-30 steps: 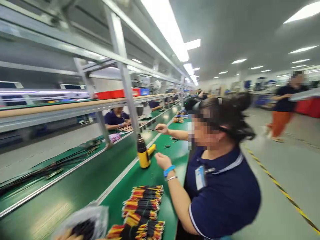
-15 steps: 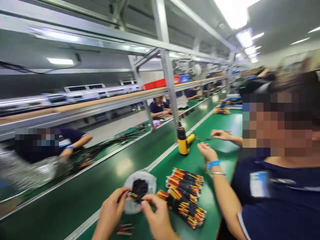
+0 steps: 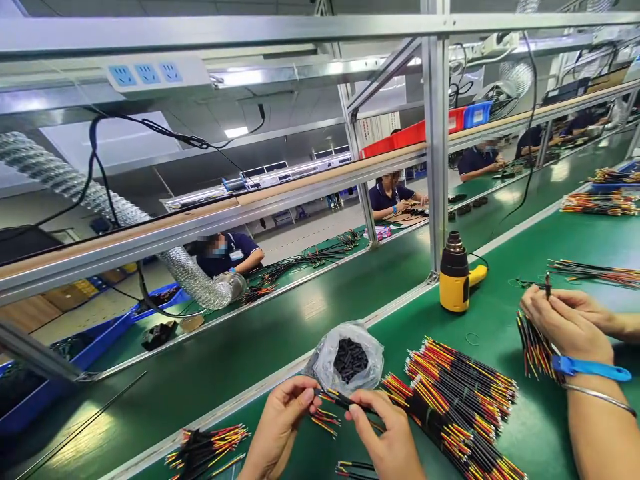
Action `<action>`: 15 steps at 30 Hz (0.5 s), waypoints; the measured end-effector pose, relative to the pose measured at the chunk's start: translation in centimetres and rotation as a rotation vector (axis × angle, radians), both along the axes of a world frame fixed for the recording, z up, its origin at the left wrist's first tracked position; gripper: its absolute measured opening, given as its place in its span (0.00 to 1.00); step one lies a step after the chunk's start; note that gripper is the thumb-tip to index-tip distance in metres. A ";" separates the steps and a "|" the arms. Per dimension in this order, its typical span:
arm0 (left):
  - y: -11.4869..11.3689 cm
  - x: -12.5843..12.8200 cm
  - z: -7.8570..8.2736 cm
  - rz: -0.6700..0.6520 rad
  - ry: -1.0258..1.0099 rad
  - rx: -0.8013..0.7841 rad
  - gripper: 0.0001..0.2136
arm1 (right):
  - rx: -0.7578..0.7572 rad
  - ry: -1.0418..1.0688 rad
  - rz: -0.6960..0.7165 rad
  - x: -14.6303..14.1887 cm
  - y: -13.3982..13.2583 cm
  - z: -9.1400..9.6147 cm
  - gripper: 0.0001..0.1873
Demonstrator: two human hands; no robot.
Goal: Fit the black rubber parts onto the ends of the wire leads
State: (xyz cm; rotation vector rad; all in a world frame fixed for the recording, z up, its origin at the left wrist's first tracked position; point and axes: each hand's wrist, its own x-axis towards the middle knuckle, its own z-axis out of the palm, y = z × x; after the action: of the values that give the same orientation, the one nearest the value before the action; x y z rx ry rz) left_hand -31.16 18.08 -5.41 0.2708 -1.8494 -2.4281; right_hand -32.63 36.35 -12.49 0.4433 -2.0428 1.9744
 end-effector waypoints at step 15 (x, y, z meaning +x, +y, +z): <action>0.6 0.6 0.0 -0.029 0.107 0.038 0.11 | 0.034 -0.007 0.019 0.3 0.4 0.6 0.09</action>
State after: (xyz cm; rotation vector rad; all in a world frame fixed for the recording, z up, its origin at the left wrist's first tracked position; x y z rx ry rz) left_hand -30.61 18.63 -5.38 0.1143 -1.7769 -2.4472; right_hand -32.29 36.74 -11.88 0.4653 -2.0866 1.9571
